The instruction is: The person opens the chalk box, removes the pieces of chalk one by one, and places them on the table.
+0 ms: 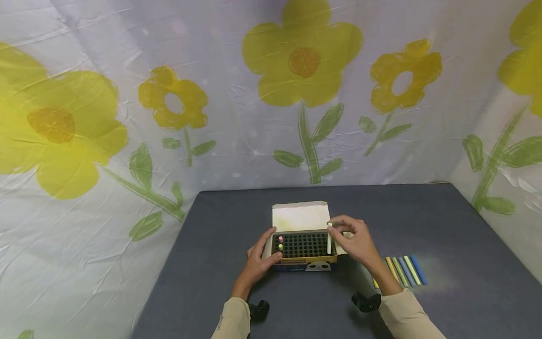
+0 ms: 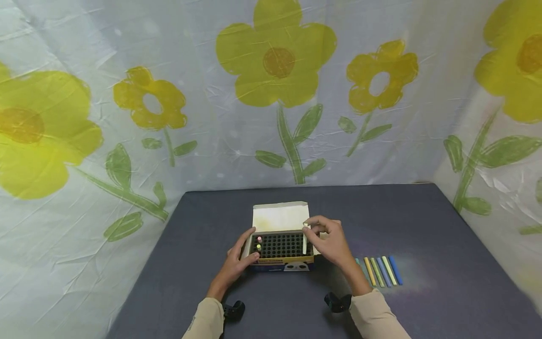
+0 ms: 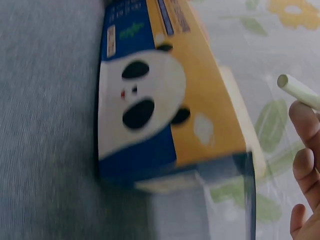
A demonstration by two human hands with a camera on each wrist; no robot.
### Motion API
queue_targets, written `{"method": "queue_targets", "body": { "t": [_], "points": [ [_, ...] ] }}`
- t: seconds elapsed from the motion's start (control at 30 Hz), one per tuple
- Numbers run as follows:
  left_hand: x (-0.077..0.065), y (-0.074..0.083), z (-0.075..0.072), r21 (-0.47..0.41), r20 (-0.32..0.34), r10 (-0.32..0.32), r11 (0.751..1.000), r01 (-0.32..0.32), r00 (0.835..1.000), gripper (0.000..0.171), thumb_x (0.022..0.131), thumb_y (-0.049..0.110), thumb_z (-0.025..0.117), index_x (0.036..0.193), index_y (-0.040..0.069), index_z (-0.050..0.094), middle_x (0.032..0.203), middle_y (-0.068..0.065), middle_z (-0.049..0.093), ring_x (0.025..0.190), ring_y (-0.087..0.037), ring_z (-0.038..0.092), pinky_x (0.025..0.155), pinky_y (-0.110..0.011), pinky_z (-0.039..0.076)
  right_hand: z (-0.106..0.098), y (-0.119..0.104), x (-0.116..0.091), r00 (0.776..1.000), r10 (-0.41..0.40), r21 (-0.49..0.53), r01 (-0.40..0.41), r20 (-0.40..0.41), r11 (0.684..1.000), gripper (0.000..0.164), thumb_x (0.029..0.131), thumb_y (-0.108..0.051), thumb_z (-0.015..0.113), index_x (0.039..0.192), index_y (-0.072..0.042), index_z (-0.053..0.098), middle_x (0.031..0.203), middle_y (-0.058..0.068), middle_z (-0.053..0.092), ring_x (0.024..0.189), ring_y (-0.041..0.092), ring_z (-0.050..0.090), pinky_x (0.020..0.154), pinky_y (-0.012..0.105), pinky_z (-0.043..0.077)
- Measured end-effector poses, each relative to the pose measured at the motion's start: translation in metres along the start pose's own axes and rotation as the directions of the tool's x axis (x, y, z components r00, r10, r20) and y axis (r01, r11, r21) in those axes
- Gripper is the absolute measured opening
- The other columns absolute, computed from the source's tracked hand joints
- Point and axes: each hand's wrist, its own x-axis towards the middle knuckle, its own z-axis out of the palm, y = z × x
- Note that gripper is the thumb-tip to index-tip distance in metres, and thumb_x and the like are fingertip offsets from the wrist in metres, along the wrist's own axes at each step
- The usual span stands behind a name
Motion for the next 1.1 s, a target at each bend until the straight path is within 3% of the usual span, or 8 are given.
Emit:
{"method": "queue_targets", "body": {
  "t": [0.13, 0.23, 0.37, 0.5, 0.67, 0.83, 1.1],
  "points": [
    [0.000, 0.000, 0.001, 0.006, -0.002, -0.005, 1.000, 0.005, 1.000, 0.071, 0.090, 0.034, 0.074, 0.153, 0.044, 0.041, 0.159, -0.004, 0.043, 0.131, -0.035, 0.040, 0.097, -0.056, 0.041, -0.014, 0.004, -0.006, 1.000, 0.018, -0.017, -0.018, 0.017, 1.000, 0.016, 0.095, -0.005, 0.070, 0.111, -0.003, 0.072, 0.070, 0.004, 0.074, 0.055, 0.013, 0.054, 0.091, 0.059, 0.045],
    [0.000, 0.000, 0.001, 0.007, -0.003, -0.006, 1.000, 0.006, 1.000, 0.071, 0.091, 0.035, 0.074, 0.153, 0.044, 0.041, 0.159, -0.004, 0.043, 0.130, -0.035, 0.040, 0.095, -0.055, 0.042, -0.024, 0.007, -0.011, 0.999, 0.028, -0.054, -0.027, 0.017, 0.998, 0.017, 0.094, -0.005, 0.070, 0.112, -0.006, 0.073, 0.070, 0.004, 0.073, 0.049, 0.010, 0.047, 0.083, 0.047, 0.045],
    [0.000, 0.000, 0.001, 0.010, -0.005, 0.001, 1.000, -0.001, 1.000, 0.072, 0.090, 0.034, 0.074, 0.153, 0.043, 0.041, 0.156, -0.005, 0.046, 0.124, -0.033, 0.044, 0.091, -0.049, 0.044, -0.038, 0.014, -0.021, 0.999, 0.051, -0.112, -0.050, 0.003, 0.992, 0.019, 0.095, -0.006, 0.070, 0.113, -0.007, 0.073, 0.071, 0.002, 0.073, 0.058, 0.011, 0.056, 0.077, 0.039, 0.043],
    [0.000, 0.000, 0.001, 0.013, -0.006, 0.000, 1.000, 0.000, 1.000, 0.071, 0.090, 0.034, 0.074, 0.153, 0.042, 0.042, 0.156, -0.006, 0.046, 0.124, -0.034, 0.043, 0.090, -0.048, 0.043, -0.052, 0.020, -0.030, 0.996, 0.088, -0.144, -0.088, -0.005, 0.986, 0.018, 0.096, -0.009, 0.069, 0.114, -0.004, 0.072, 0.073, -0.001, 0.073, 0.072, 0.009, 0.063, 0.078, 0.040, 0.044],
    [0.000, 0.000, 0.000, 0.011, -0.002, -0.005, 1.000, 0.005, 1.000, 0.071, 0.090, 0.036, 0.074, 0.153, 0.042, 0.042, 0.158, -0.006, 0.044, 0.127, -0.036, 0.041, 0.091, -0.050, 0.043, -0.069, 0.028, -0.041, 0.994, 0.107, -0.173, -0.109, -0.024, 0.979, 0.018, 0.096, -0.009, 0.070, 0.113, -0.004, 0.073, 0.074, -0.003, 0.074, 0.070, 0.001, 0.059, 0.069, 0.032, 0.043],
    [-0.001, -0.001, 0.000, 0.018, -0.004, -0.014, 1.000, 0.014, 1.000, 0.071, 0.090, 0.036, 0.074, 0.153, 0.043, 0.042, 0.156, -0.006, 0.046, 0.126, -0.035, 0.041, 0.091, -0.049, 0.043, -0.084, 0.036, -0.052, 0.994, 0.099, -0.206, -0.106, -0.042, 0.973, 0.019, 0.094, -0.006, 0.071, 0.113, -0.002, 0.073, 0.072, -0.003, 0.073, 0.069, 0.007, 0.062, 0.072, 0.031, 0.043],
    [0.000, 0.000, 0.000, 0.007, 0.008, 0.010, 1.000, -0.010, 1.000, 0.072, 0.091, 0.034, 0.074, 0.154, 0.039, 0.042, 0.151, -0.010, 0.050, 0.121, -0.032, 0.046, 0.090, -0.046, 0.044, -0.116, 0.048, -0.071, 0.979, 0.197, -0.291, -0.206, -0.060, 0.934, 0.023, 0.096, -0.014, 0.071, 0.117, -0.004, 0.071, 0.076, 0.001, 0.072, 0.076, 0.002, 0.060, 0.068, 0.029, 0.041]
  ]
}}
